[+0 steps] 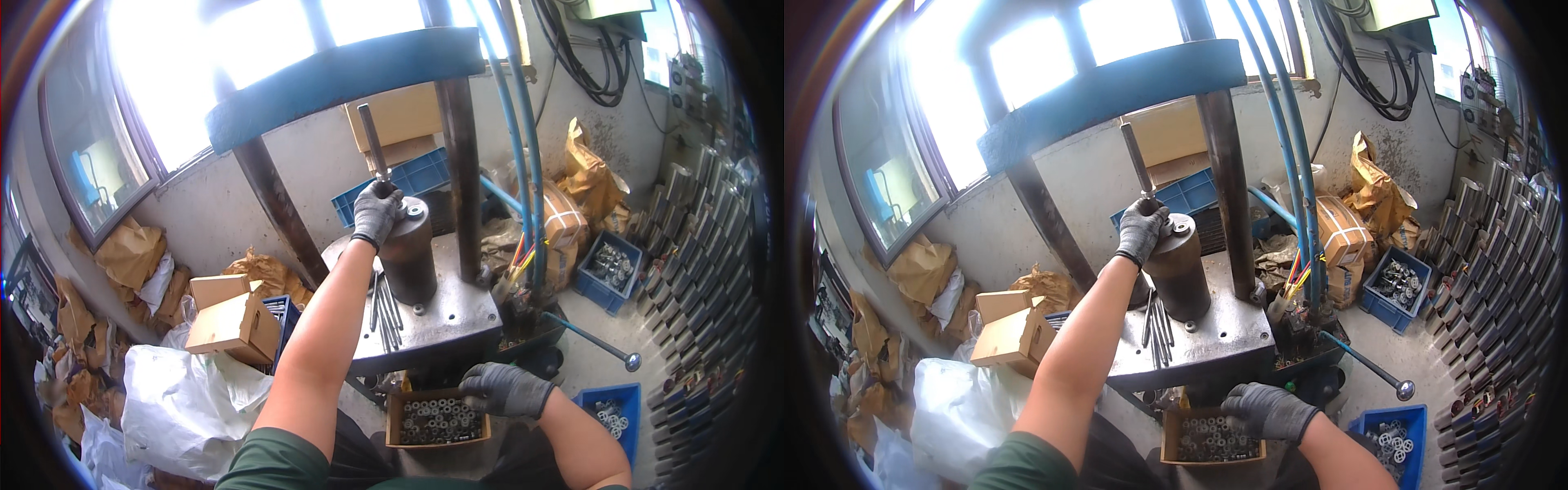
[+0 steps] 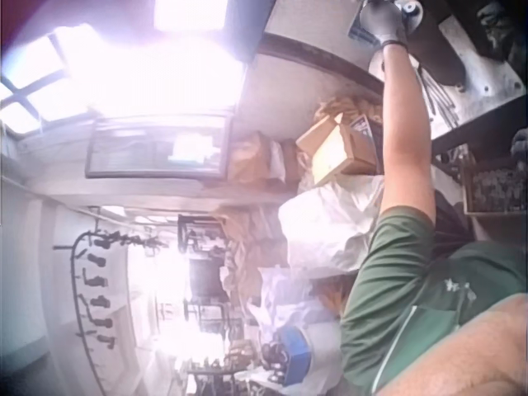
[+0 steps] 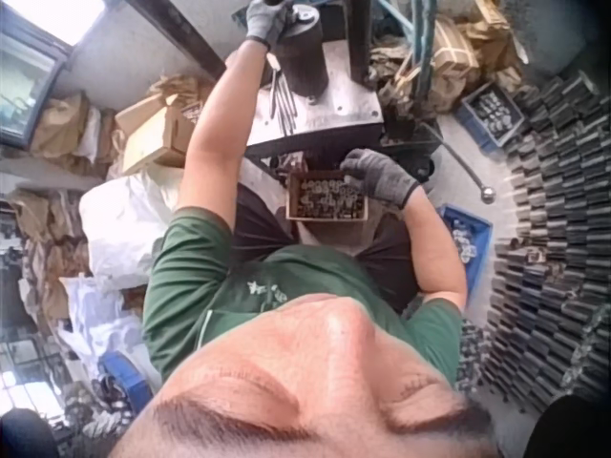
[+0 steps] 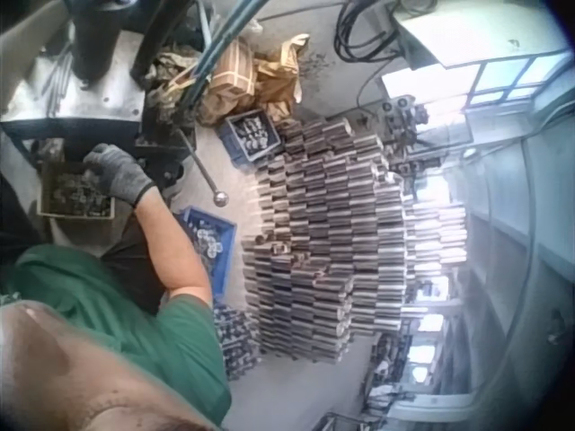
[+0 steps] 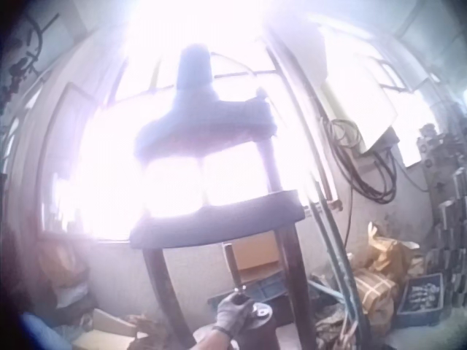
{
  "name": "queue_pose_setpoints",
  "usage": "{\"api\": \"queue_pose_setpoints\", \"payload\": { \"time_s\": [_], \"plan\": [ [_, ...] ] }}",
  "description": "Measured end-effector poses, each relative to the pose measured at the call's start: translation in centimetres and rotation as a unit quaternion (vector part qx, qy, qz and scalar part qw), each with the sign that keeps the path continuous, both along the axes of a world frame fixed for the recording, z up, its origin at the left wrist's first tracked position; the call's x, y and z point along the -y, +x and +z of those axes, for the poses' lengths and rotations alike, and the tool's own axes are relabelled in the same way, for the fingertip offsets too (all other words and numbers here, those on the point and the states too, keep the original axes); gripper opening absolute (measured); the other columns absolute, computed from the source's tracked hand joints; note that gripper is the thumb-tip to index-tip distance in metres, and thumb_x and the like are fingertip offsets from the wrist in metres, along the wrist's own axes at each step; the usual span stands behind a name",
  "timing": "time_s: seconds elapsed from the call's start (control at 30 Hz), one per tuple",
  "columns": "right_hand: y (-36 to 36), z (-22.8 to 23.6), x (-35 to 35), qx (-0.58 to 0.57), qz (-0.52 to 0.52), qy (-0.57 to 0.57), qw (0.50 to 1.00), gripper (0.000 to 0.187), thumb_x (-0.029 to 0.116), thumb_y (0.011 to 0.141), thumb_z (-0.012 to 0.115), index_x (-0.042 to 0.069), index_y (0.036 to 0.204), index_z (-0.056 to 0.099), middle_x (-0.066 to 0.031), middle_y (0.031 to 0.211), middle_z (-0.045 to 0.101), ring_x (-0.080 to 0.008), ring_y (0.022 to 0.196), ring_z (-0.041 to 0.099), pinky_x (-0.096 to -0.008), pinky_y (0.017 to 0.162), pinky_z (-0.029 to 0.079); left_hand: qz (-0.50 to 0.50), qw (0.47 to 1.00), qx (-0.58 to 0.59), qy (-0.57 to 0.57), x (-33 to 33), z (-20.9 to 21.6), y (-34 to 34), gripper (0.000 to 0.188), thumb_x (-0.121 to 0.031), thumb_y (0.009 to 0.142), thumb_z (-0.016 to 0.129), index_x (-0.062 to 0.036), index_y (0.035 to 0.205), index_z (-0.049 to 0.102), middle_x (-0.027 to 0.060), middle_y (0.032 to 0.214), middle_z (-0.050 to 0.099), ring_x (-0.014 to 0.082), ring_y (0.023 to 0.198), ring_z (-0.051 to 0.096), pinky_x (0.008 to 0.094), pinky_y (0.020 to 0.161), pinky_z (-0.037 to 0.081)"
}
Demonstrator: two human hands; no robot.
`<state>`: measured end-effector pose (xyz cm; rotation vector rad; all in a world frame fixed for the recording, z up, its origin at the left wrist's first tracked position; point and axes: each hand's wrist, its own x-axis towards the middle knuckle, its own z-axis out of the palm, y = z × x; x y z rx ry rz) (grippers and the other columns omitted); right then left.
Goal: Assembling metal rings and rods using a manual press machine.
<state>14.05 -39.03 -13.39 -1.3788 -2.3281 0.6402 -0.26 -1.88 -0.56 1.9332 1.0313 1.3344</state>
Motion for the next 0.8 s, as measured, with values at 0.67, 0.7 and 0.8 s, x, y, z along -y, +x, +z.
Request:
{"api": "queue_pose_setpoints", "payload": {
  "time_s": [0.67,0.7,0.8],
  "plan": [
    [9.1,12.8,10.6,0.34,-0.219,-0.191,0.894,0.071,0.067,0.09,0.065,0.008,0.129,0.073,-0.0157,0.125,0.073,-0.0336,0.112,0.071,-0.0427,0.101,0.054,-0.037,0.998,0.037,-0.021,-0.4,-0.8,-0.2,0.03,-0.023,0.1,0.072,-0.0057,0.125,0.071,0.0085,0.109,0.078,0.0167,0.096,0.071,0.0336,0.088,0.055],
    [9.1,12.7,10.8,0.344,-0.219,-0.19,0.893,0.071,0.067,0.09,0.065,0.008,0.129,0.073,-0.0157,0.125,0.073,-0.0336,0.112,0.071,-0.0427,0.101,0.054,-0.036,0.998,0.041,-0.022,0.0,-0.4,-0.3,0.03,-0.023,0.1,0.072,-0.0057,0.125,0.071,0.0085,0.109,0.078,0.0167,0.096,0.071,0.0336,0.088,0.055],
    [9.3,10.9,12.8,0.275,-0.268,-0.274,0.882,0.061,0.064,0.089,0.068,0.01,0.116,0.079,-0.0167,0.106,0.077,-0.0338,0.107,0.073,-0.0423,0.098,0.055,-0.012,0.999,0.008,-0.038,1.7,0.6,-0.1,0.028,-0.024,0.099,0.072,-0.0045,0.119,0.073,0.0128,0.106,0.079,0.0217,0.093,0.074,0.0357,0.088,0.055]
  ]
}}
